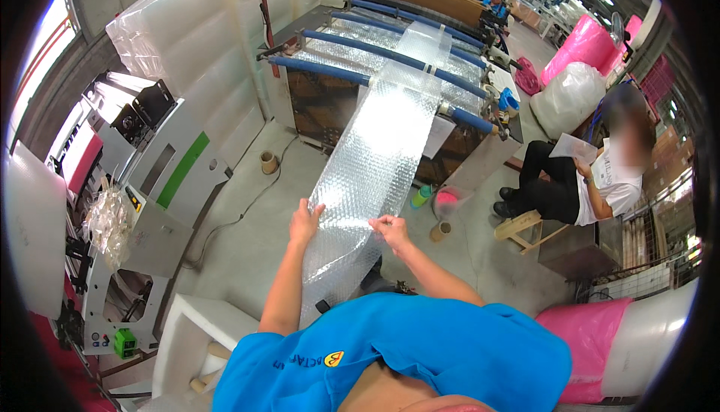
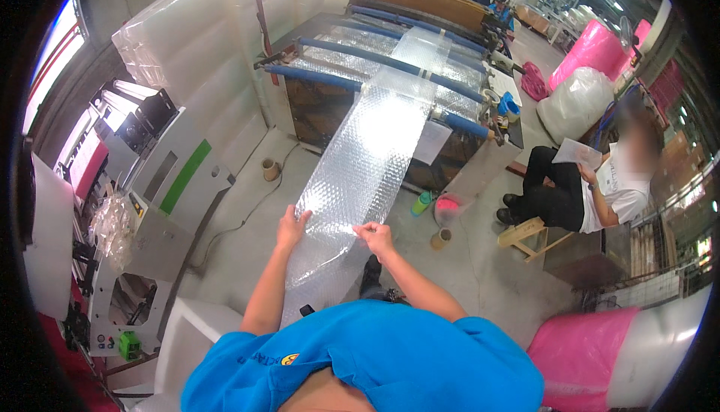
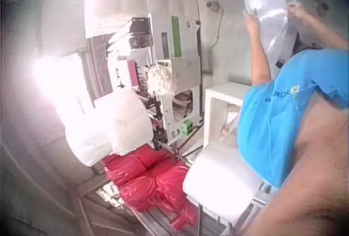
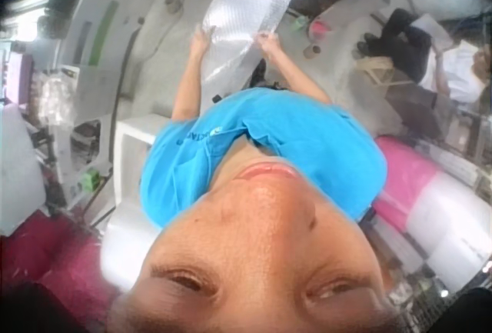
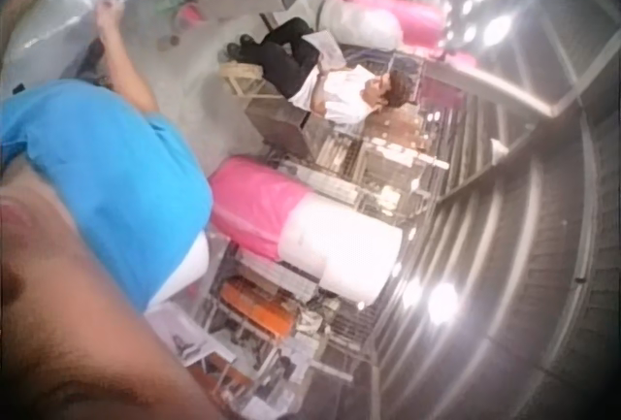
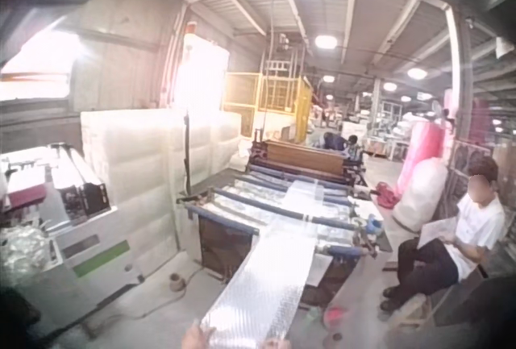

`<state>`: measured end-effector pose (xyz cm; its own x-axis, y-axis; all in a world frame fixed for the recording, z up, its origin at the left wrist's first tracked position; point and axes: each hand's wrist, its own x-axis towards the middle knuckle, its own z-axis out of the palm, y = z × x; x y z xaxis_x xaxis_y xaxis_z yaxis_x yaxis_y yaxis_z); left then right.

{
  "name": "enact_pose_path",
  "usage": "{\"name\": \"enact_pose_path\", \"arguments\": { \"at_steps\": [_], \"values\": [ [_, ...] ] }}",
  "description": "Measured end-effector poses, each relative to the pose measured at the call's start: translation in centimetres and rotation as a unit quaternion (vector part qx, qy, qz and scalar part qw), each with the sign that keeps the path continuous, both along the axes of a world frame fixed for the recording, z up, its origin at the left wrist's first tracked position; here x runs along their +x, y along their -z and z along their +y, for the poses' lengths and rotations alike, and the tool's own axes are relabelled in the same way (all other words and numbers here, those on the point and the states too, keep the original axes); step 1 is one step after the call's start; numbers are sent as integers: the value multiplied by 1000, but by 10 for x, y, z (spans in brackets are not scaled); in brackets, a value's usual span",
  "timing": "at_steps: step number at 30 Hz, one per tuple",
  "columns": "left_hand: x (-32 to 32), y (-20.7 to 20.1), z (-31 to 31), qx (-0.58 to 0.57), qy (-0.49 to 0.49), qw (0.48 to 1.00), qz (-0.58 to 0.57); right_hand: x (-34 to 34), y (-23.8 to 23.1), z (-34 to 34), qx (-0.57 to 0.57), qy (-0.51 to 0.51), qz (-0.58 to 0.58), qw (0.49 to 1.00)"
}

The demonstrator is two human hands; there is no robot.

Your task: The person stands at a conveyor machine and handles a sheet of bubble wrap, pulling it from the roll and smoothing it onto the rollers. The person uses both hands to guide the material through the machinery while another person sits nearby.

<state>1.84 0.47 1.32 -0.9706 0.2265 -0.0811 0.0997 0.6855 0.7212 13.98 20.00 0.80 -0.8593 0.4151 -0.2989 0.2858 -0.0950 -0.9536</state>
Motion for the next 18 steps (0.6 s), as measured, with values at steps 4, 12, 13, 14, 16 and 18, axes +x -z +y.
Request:
{"name": "enact_pose_path", "arguments": {
  "at_steps": [4,12,13,14,16,18],
  "values": [
    [3,-23,-5,12,-11,997,81,0,-18,-15,-12,49,42,998],
    [5,7,3,5,-14,997,71,2,-1,-6,-24,60,-34,997],
    [9,10,4,-3,-19,998,58,6,9,-5,-46,60,-53,996],
    [10,12,7,-13,-28,998,49,6,17,-2,-53,53,-62,995],
    [11,14,13,-36,-50,998,30,4,31,4,-69,37,-82,994],
    [9,22,14,-77,-39,996,17,1,42,7,-60,32,-110,992]
  ]
}}
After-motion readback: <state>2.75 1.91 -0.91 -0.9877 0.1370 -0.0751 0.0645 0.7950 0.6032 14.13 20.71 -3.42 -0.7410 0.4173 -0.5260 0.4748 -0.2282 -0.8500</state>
